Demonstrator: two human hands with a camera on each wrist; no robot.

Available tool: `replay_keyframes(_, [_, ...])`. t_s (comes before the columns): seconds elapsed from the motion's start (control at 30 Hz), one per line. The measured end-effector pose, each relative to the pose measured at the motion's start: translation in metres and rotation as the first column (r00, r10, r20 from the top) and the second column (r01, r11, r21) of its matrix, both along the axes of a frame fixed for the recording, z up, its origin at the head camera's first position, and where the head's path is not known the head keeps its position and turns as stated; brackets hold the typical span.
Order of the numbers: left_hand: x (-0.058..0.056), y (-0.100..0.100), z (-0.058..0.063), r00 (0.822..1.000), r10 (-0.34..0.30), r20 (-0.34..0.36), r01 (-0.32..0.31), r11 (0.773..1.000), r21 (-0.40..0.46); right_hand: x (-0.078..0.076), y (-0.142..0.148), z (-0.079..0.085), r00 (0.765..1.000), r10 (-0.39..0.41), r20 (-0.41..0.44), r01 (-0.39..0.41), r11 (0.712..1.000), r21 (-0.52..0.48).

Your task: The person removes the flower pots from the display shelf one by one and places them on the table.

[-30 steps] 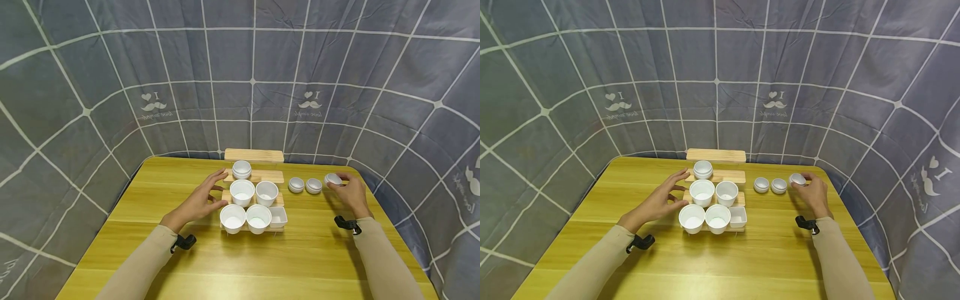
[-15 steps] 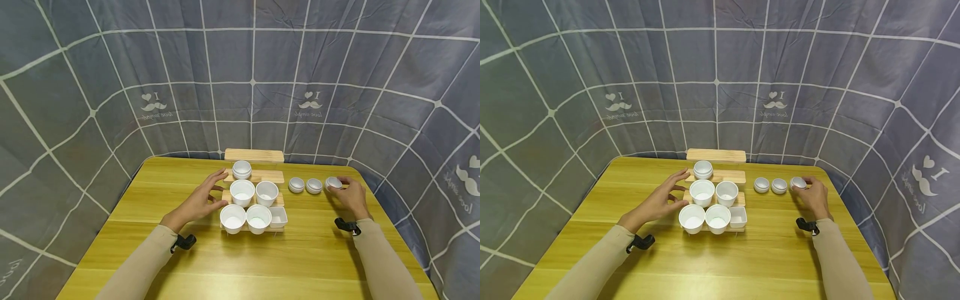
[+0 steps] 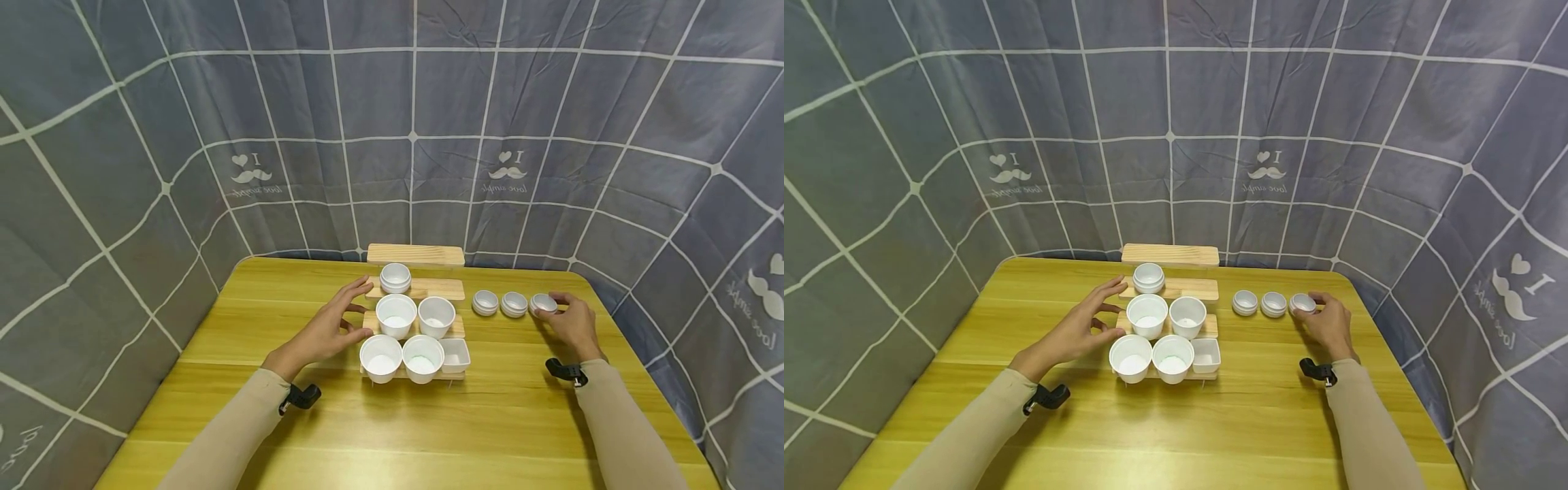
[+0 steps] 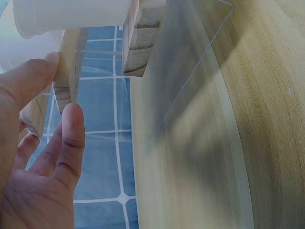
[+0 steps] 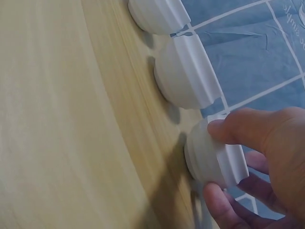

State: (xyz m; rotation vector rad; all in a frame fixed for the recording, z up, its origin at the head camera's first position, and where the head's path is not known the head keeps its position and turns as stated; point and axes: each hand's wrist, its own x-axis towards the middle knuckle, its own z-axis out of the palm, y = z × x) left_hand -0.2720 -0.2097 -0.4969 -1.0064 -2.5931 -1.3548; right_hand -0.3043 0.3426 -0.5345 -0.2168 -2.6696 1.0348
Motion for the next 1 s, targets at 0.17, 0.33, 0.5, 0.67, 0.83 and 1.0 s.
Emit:
replay_keyframes(0.17, [-0.003,0.000,0.001,1.000,-0.003,0.000,0.003,1.000,-0.004,-0.001,-0.001,0.001,0.999,-0.024,0.021,0.024,1.000,-0.005])
replay_keyframes(0.33, [-0.005,0.000,0.003,1.000,-0.002,0.001,0.002,1.000,-0.003,-0.001,-0.002,0.002,0.999,-0.036,0.029,0.036,0.999,-0.002])
replay_keyframes(0.5, [-0.006,0.000,0.002,1.000,-0.008,0.007,0.008,1.000,0.004,-0.001,-0.003,0.004,0.999,-0.026,0.033,0.025,1.000,0.015])
replay_keyframes(0.67, [-0.008,-0.001,0.003,1.000,-0.008,0.007,0.008,1.000,0.008,-0.001,-0.003,0.005,0.999,0.010,0.046,-0.010,1.000,0.016])
replay_keyframes(0.83, [-0.011,-0.002,0.002,1.000,-0.012,0.008,0.012,1.000,0.012,-0.002,-0.005,0.006,0.998,0.005,0.069,-0.006,1.000,0.020])
replay_keyframes(1.0, [-0.014,-0.004,0.000,1.000,-0.014,-0.002,0.014,1.000,0.010,0.000,-0.007,0.008,0.998,0.005,0.065,-0.007,1.000,0.023])
